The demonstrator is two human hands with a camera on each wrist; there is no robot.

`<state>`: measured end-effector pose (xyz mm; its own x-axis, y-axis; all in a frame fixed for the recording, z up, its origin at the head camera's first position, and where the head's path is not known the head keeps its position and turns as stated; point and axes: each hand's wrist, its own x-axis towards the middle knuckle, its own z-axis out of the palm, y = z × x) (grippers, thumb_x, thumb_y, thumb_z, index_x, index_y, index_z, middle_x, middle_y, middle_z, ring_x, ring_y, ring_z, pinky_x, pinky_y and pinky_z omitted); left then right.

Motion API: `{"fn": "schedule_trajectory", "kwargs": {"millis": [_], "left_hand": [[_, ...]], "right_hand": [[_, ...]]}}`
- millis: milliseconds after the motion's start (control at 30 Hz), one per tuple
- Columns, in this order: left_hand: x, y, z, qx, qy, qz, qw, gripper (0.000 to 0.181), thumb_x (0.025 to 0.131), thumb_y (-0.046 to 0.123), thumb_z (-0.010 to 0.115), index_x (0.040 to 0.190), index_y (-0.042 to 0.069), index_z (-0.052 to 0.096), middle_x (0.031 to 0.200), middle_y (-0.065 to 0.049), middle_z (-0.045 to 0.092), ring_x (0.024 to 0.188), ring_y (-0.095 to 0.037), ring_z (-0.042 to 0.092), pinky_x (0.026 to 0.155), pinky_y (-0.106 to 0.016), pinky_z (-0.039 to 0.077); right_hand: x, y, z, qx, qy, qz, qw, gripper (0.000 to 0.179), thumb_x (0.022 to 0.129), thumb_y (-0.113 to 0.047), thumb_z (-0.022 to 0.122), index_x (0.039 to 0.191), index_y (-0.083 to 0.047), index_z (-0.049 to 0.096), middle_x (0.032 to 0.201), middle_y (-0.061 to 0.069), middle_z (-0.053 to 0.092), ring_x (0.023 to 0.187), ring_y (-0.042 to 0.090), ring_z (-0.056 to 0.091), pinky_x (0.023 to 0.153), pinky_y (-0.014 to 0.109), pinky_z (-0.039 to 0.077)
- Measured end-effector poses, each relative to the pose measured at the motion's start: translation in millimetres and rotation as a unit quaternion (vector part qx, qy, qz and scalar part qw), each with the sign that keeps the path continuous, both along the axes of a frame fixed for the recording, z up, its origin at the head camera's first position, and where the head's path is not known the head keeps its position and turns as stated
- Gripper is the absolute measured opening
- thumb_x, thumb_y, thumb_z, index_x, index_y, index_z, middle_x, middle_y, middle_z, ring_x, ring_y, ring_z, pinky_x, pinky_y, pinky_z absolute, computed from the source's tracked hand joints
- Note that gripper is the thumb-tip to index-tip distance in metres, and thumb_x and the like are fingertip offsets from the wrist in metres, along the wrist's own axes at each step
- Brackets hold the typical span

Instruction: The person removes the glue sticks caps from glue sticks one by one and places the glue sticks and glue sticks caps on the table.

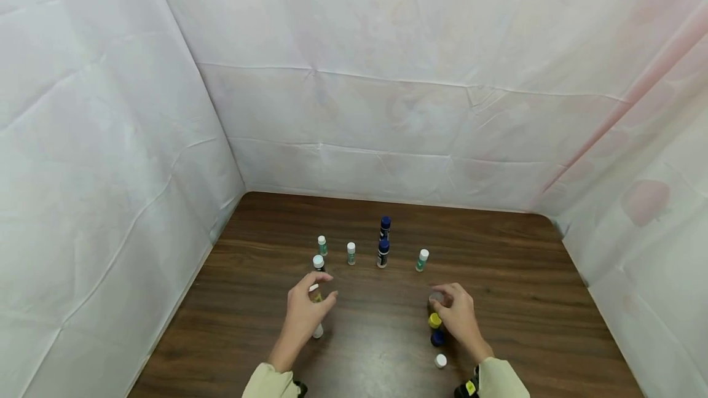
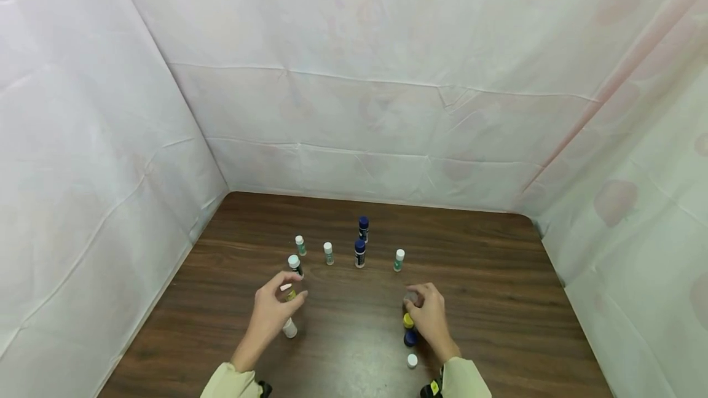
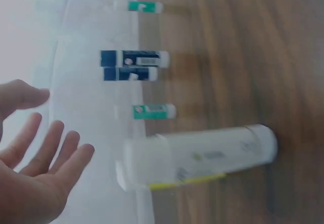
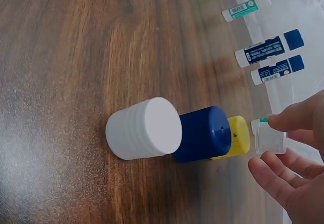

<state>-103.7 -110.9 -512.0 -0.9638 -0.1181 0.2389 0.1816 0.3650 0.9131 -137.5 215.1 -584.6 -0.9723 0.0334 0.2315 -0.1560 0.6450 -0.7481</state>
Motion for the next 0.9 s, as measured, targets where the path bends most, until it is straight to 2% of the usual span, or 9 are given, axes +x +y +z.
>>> {"fn": "schedule_trajectory", "kwargs": {"millis": [133, 233, 367, 467, 633, 900], "left_hand": [[-14.9, 10.8, 8.7, -0.001, 0.01, 0.005, 0.9999, 0.027, 0.075, -0.001, 0.073, 0.096, 0.013, 0.065, 0.099, -0.002, 0.065, 0.097, -0.024, 0.062, 0.083, -0.041, 0.052], [-25.3, 17.2, 12.7, 0.003, 0.001, 0.007, 1.0, 0.025, 0.075, -0.001, 0.072, 0.097, 0.011, 0.065, 0.1, -0.005, 0.065, 0.095, -0.025, 0.063, 0.081, -0.038, 0.053], [-39.6, 24.7, 15.9, 0.018, -0.016, 0.012, 0.9996, 0.025, 0.075, -0.002, 0.07, 0.098, 0.005, 0.064, 0.103, -0.012, 0.064, 0.096, -0.03, 0.063, 0.082, -0.041, 0.053], [-52.9, 30.7, 14.0, 0.029, -0.014, 0.022, 0.9993, 0.025, 0.073, -0.004, 0.07, 0.097, 0.002, 0.063, 0.101, -0.016, 0.065, 0.095, -0.035, 0.064, 0.081, -0.044, 0.053], [-74.0, 39.3, 6.3, 0.029, -0.019, 0.047, 0.9983, 0.028, 0.068, -0.007, 0.07, 0.094, 0.003, 0.063, 0.095, -0.015, 0.066, 0.093, -0.035, 0.063, 0.077, -0.041, 0.054], [-92.2, 53.4, -1.9, 0.019, -0.032, 0.075, 0.9965, 0.036, 0.066, -0.006, 0.071, 0.1, -0.001, 0.063, 0.101, -0.02, 0.063, 0.095, -0.037, 0.06, 0.081, -0.046, 0.049]], "right_hand": [[-4.7, 0, -6.0, 0.002, -0.008, -0.001, 1.0, 0.025, 0.072, 0.003, 0.076, 0.096, -0.001, 0.071, 0.078, 0.006, 0.053, 0.066, 0.016, 0.047, 0.054, 0.023, 0.039], [-7.8, 0, -9.4, 0.001, -0.021, -0.001, 0.9998, 0.025, 0.072, 0.003, 0.075, 0.097, 0.0, 0.071, 0.08, 0.007, 0.053, 0.067, 0.016, 0.047, 0.055, 0.023, 0.039], [-11.5, 0, -12.5, 0.002, -0.035, 0.002, 0.9994, 0.025, 0.073, 0.002, 0.075, 0.098, 0.0, 0.07, 0.082, 0.009, 0.054, 0.068, 0.018, 0.048, 0.055, 0.024, 0.039], [-13.8, -1, -14.2, 0.002, -0.046, 0.002, 0.9989, 0.025, 0.074, 0.002, 0.074, 0.099, 0.0, 0.07, 0.084, 0.01, 0.054, 0.068, 0.018, 0.048, 0.055, 0.024, 0.04], [-16.5, -2, -16.6, 0.003, -0.062, 0.001, 0.9981, 0.025, 0.075, 0.003, 0.073, 0.1, 0.001, 0.069, 0.087, 0.01, 0.055, 0.067, 0.016, 0.046, 0.052, 0.024, 0.039], [-21.2, -4, -19.5, 0.004, -0.073, 0.004, 0.9973, 0.025, 0.074, 0.002, 0.072, 0.099, 0.001, 0.068, 0.089, 0.011, 0.055, 0.068, 0.017, 0.047, 0.052, 0.024, 0.04]]}}
